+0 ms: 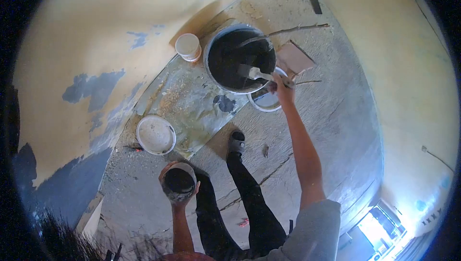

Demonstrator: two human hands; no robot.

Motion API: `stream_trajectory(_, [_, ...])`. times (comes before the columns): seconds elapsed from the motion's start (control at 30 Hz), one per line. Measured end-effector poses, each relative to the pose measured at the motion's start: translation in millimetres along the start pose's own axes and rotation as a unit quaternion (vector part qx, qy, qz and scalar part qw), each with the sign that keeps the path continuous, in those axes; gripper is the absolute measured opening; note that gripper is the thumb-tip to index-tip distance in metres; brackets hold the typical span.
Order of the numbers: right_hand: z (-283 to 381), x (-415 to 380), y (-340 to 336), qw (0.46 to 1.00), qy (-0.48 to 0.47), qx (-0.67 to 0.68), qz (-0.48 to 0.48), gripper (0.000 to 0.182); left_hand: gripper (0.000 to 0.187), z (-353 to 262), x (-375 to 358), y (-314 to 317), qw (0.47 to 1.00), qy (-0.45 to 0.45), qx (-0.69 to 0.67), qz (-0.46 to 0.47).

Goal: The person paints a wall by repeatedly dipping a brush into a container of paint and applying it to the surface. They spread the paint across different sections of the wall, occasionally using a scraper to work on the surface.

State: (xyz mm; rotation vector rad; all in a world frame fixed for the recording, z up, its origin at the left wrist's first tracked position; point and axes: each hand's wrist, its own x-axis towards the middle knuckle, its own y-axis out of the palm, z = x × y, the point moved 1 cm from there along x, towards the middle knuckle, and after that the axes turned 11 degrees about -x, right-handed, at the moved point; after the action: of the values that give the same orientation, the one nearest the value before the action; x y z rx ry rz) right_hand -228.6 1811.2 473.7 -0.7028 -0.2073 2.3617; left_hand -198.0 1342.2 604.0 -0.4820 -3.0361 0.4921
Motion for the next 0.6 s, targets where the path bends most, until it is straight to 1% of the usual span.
stream_trajectory(0.07, [-4.7,-17.4,-13.1,0.99,0.064,0.114,-0.058,0.031,0.094,7.6,8.5,11.1,1.0,0.009,-0.007,-0.001])
stream_trajectory(0.1, [-14.2,-22.5,-15.5,0.99,0.061,0.115,-0.059,0.031,0.093,19.1,13.2,18.8,1.0,0.008,-0.015,-0.012])
stream_trajectory(0.13, [-34.8,-26.1,-15.7,0.97,0.1,0.205,-0.09,0.032,0.092,30.2,17.9,26.5,0.999,0.007,-0.023,-0.022])
stream_trajectory(0.17, [-55.3,-28.8,-15.2,0.939,0.138,0.293,-0.12,0.033,0.095,38.6,22.8,36.5,0.998,-0.03,-0.051,-0.032])
stream_trajectory(0.2, [-69.8,-32.0,-11.9,0.938,0.138,0.295,-0.119,0.033,0.095,46.1,32.1,48.7,0.998,-0.029,-0.049,-0.032])
stream_trajectory(0.27, [-99.5,-42.2,-0.4,0.895,0.158,0.4,-0.118,0.034,0.094,64.2,53.9,73.4,0.998,-0.046,-0.035,-0.009])
stream_trajectory(0.33, [-111.8,-50.0,8.8,0.89,0.163,0.411,-0.107,0.035,0.092,101.9,67.0,98.5,0.992,-0.078,-0.094,-0.012])
stream_trajectory(0.37, [-111.9,-56.1,12.2,0.885,0.169,0.419,-0.111,0.035,0.092,105.4,75.9,108.1,0.992,-0.08,-0.093,-0.011])
stream_trajectory(0.43, [-102.4,-65.9,15.2,0.88,0.166,0.432,-0.111,0.032,0.088,104.7,99.2,126.0,0.995,-0.035,-0.09,-0.005])
stream_trajectory(0.47, [-89.8,-72.4,14.1,0.879,0.163,0.434,-0.11,0.032,0.088,105.6,109.0,132.9,0.995,-0.031,-0.09,-0.006])
stream_trajectory(0.53, [-58.1,-87.1,7.9,0.892,0.144,0.418,-0.096,0.043,0.082,99.4,126.1,144.0,0.998,0.033,-0.049,-0.006])
stream_trajectory(0.57, [-49.6,-90.8,1.1,0.892,0.137,0.42,-0.094,0.043,0.08,88.5,132.7,148.0,0.996,0.049,-0.07,-0.012])
stream_trajectory(0.6, [-40.5,-96.3,-7.0,0.895,0.116,0.425,-0.071,0.042,0.08,77.2,137.6,149.8,0.996,0.055,-0.071,-0.014])
